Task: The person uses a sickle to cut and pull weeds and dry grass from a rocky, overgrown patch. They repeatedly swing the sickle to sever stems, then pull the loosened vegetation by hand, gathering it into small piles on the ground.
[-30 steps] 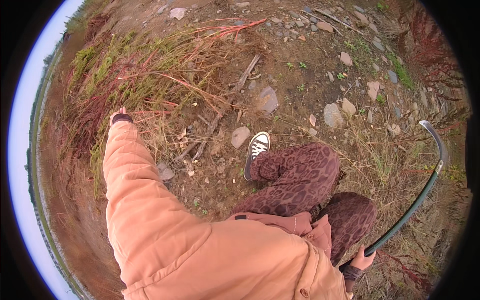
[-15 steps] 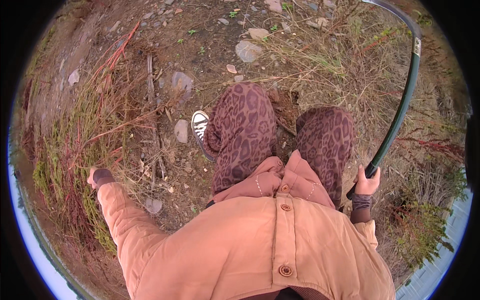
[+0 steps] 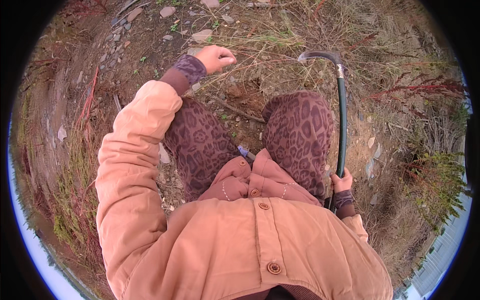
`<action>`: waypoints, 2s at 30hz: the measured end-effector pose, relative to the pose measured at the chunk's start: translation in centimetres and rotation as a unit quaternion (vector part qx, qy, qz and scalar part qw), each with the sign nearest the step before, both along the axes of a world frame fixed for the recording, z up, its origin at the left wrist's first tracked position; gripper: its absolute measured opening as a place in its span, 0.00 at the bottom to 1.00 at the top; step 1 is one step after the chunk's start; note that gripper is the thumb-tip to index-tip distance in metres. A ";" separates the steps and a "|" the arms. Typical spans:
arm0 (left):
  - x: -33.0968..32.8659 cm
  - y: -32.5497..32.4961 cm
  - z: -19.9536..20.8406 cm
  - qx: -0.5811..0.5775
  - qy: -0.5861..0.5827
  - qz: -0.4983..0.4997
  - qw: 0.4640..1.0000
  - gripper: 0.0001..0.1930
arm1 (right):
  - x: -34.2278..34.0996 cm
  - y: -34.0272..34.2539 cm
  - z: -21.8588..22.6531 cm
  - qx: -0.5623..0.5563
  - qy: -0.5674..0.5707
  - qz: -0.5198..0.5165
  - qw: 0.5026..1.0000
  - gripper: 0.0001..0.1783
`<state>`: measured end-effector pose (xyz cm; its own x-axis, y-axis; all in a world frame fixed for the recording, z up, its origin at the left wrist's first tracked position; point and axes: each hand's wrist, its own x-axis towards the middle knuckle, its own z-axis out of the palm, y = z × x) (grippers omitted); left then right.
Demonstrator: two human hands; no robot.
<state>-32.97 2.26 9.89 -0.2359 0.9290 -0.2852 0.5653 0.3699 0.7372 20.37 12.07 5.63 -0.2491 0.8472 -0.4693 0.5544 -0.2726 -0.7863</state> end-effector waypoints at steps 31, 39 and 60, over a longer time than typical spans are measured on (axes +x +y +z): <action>1.4 13.9 -20.9 0.016 0.331 -0.017 0.943 0.07 | -7.1 3.8 -0.3 -0.291 -0.050 0.086 0.951 0.16; 3.2 13.3 -18.7 0.027 0.312 -0.023 0.949 0.06 | -3.8 -2.5 9.1 -0.215 -0.138 0.097 0.962 0.12; 0.9 13.6 -17.4 -0.004 0.151 0.177 0.972 0.07 | -17.0 20.3 -6.6 0.186 -0.169 -0.010 0.968 0.13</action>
<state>-32.10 15.82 -7.52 -0.6151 0.7723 -0.1589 0.5923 0.5857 0.5534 3.42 32.36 -1.02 -0.1169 0.9760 -0.1835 0.7952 -0.0188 -0.6061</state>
